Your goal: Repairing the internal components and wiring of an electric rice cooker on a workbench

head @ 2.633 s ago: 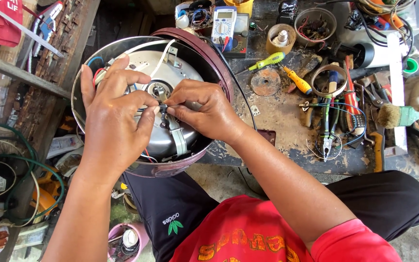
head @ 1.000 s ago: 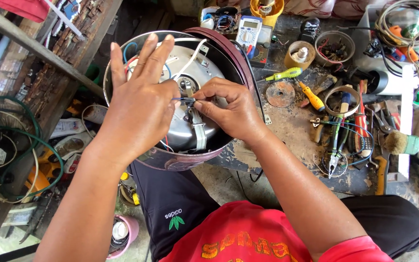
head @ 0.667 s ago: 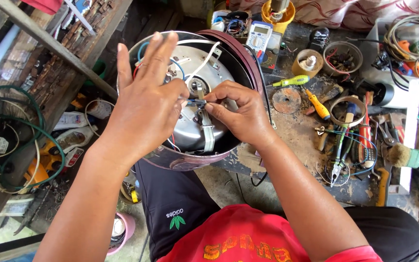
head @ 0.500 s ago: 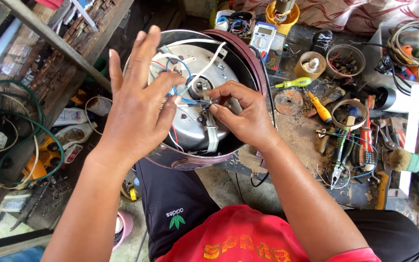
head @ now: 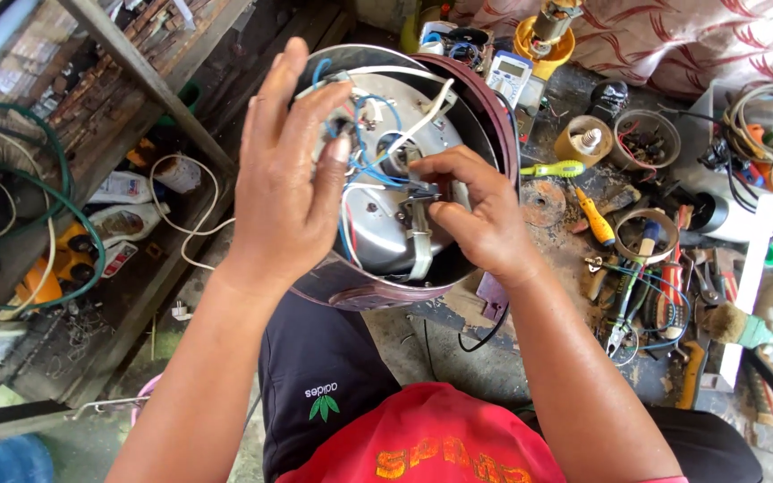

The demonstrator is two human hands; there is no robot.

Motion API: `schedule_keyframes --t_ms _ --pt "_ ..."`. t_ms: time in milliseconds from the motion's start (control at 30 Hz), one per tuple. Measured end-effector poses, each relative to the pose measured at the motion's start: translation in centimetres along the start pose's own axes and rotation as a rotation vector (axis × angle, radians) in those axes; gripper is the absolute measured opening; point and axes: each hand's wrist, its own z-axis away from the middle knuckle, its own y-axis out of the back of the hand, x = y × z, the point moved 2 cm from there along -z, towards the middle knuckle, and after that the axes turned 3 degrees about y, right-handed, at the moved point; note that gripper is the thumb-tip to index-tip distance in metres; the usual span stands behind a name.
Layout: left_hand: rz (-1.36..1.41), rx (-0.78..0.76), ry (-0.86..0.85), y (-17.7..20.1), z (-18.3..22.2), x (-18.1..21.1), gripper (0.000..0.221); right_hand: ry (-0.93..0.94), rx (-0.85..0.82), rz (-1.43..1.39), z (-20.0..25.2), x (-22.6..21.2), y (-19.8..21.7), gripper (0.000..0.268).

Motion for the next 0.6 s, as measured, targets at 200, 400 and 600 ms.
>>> schedule_keyframes --t_ms 200,400,600 --pt "-0.004 0.041 0.007 -1.0 -0.7 0.3 0.027 -0.174 0.006 -0.164 -0.2 0.3 0.9 0.048" --pt "0.036 0.084 -0.003 -1.3 -1.5 0.4 0.025 -0.186 0.022 -0.169 -0.4 1.0 1.5 0.047" --pt "-0.167 -0.153 -0.122 -1.4 -2.5 0.5 0.037 -0.119 0.080 -0.282 0.3 3.0 2.2 0.029"
